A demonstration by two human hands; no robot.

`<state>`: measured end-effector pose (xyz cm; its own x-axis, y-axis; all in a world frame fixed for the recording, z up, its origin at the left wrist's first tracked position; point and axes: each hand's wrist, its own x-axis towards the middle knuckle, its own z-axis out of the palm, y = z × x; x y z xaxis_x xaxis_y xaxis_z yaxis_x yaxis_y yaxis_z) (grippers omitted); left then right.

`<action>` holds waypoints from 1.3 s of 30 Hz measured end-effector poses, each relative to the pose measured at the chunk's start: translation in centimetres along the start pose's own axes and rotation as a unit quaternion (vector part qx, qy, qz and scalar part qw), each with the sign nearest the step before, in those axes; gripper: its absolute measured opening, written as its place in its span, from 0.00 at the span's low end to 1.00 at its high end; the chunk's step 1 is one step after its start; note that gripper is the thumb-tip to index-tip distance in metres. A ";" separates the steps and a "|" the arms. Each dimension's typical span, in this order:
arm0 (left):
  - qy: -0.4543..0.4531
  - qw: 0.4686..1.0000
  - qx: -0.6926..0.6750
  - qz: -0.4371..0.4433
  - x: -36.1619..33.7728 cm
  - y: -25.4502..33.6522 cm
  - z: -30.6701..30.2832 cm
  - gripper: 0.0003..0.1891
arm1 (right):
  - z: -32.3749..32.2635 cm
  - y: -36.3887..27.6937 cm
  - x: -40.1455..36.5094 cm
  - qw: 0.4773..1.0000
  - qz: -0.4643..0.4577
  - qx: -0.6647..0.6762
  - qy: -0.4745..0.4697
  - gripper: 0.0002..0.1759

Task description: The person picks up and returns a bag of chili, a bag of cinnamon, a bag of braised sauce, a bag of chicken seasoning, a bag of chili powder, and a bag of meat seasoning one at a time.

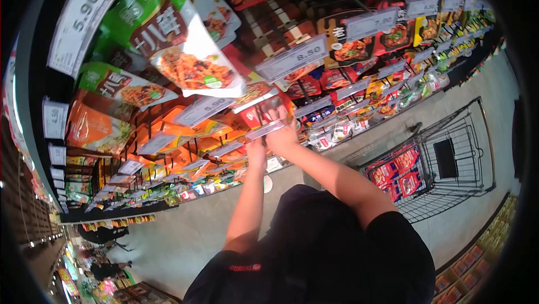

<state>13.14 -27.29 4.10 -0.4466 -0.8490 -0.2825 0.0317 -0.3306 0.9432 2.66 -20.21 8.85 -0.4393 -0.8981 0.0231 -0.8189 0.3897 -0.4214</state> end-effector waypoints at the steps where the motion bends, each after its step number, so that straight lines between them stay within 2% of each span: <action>1: 0.046 0.998 0.042 0.018 0.4 0.2 0.3 0.09 | 0.7 -0.1 1.1 0.999 -0.002 -0.032 0.000 0.30; 2: 0.036 0.997 0.045 0.058 0.7 0.3 0.6 0.08 | 1.3 -0.1 1.9 0.998 0.004 -0.046 -0.035 0.28; 3: 0.052 0.995 0.064 0.054 1.6 0.2 0.1 0.07 | 1.3 -0.3 2.4 0.996 0.009 -0.060 -0.071 0.27; 5: 0.050 0.993 0.008 0.108 3.9 -1.1 -1.3 0.05 | 3.4 -0.4 2.9 0.999 -0.015 0.005 0.049 0.28; 7: 0.097 0.987 0.018 0.128 4.9 -1.2 -1.3 0.06 | 3.3 -0.7 3.4 1.000 0.008 -0.018 -0.002 0.30; 8: 0.092 0.990 -0.003 0.104 4.9 -1.3 -1.4 0.13 | 3.4 -0.7 3.4 1.000 -0.005 -0.027 0.000 0.31; 11: 0.088 0.989 0.011 0.118 3.1 -0.8 0.6 0.15 | 2.3 -0.6 3.0 0.999 -0.002 -0.031 -0.045 0.33; 12: 0.107 0.985 0.070 0.117 2.2 -1.5 0.8 0.15 | 2.9 -0.1 2.8 0.999 -0.011 -0.022 -0.039 0.35; 13: 0.101 0.986 0.073 0.114 1.1 -2.3 1.0 0.15 | 3.5 0.5 2.3 0.999 -0.003 -0.021 -0.038 0.35; 15: 0.095 0.958 0.109 0.248 -1.5 -3.7 1.3 0.12 | 5.0 2.1 0.3 0.991 -0.080 0.106 0.021 0.31; 16: 0.088 0.959 0.111 0.245 -2.9 -4.1 1.1 0.12 | 5.9 3.4 -1.3 0.975 -0.131 0.146 0.107 0.21; 18: -0.037 0.958 0.220 0.183 -6.1 -5.0 0.2 0.10 | 7.6 6.4 -4.3 0.937 -0.145 0.317 0.017 0.14; 20: -0.172 0.937 0.278 0.120 -7.6 -5.8 -0.5 0.08 | 6.4 10.4 -9.6 0.955 -0.125 0.259 -0.075 0.12; 21: -0.199 0.933 0.288 0.082 -8.4 -5.9 -0.6 0.09 | 6.5 12.5 -11.9 0.961 -0.078 0.257 -0.063 0.12; 23: -0.233 0.925 0.298 -0.040 -9.4 -5.9 -0.2 0.11 | 8.6 15.9 -17.0 0.960 0.001 0.248 -0.133 0.09; 24: -0.267 0.911 0.310 -0.059 -9.3 -6.6 -0.3 0.11 | 11.2 17.7 -19.8 0.966 0.014 0.252 -0.048 0.10; 26: -0.306 0.889 0.333 -0.078 -8.7 -7.8 -0.2 0.12 | 7.7 19.3 -24.9 0.949 0.104 0.298 0.019 0.10; 28: -0.327 0.845 0.402 -0.133 -8.6 -8.0 1.8 0.12 | 7.2 20.8 -28.2 0.910 0.227 0.329 0.111 0.11; 29: -0.369 0.809 0.444 -0.109 -8.9 -7.8 3.1 0.11 | 8.1 21.8 -29.2 0.870 0.300 0.338 0.198 0.10; 31: -0.435 0.784 0.432 -0.098 -8.6 -9.2 4.4 0.10 | 10.6 24.1 -31.0 0.773 0.417 0.332 0.344 0.08; 32: -0.442 0.776 0.439 -0.102 -8.7 -9.9 5.3 0.10 | 12.0 25.5 -31.9 0.704 0.524 0.350 0.328 0.09; 34: -0.517 0.723 0.453 -0.070 -9.0 -11.0 6.8 0.10 | 15.9 28.5 -33.9 0.601 0.646 0.319 0.346 0.10; 35: -0.523 0.715 0.459 -0.074 -9.6 -11.2 7.7 0.10 | 17.6 29.5 -34.6 0.592 0.652 0.322 0.346 0.10; 37: -0.545 0.675 0.491 -0.077 -11.4 -11.1 9.5 0.10 | 20.1 30.9 -35.7 0.503 0.735 0.297 0.344 0.13; 38: -0.544 0.674 0.485 -0.122 -12.3 -11.4 9.8 0.11 | 21.0 31.4 -36.1 0.494 0.740 0.301 0.343 0.13; 39: -0.546 0.668 0.490 -0.125 -12.9 -11.8 9.7 0.11 | 21.5 31.9 -36.2 0.488 0.740 0.327 0.326 0.15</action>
<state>9.80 -8.46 -1.71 -0.7309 0.1669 -0.6618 -0.5277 0.4769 0.7030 0.39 20.33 -24.86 -0.5698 0.6090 -0.5518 0.7745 0.1735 -0.6083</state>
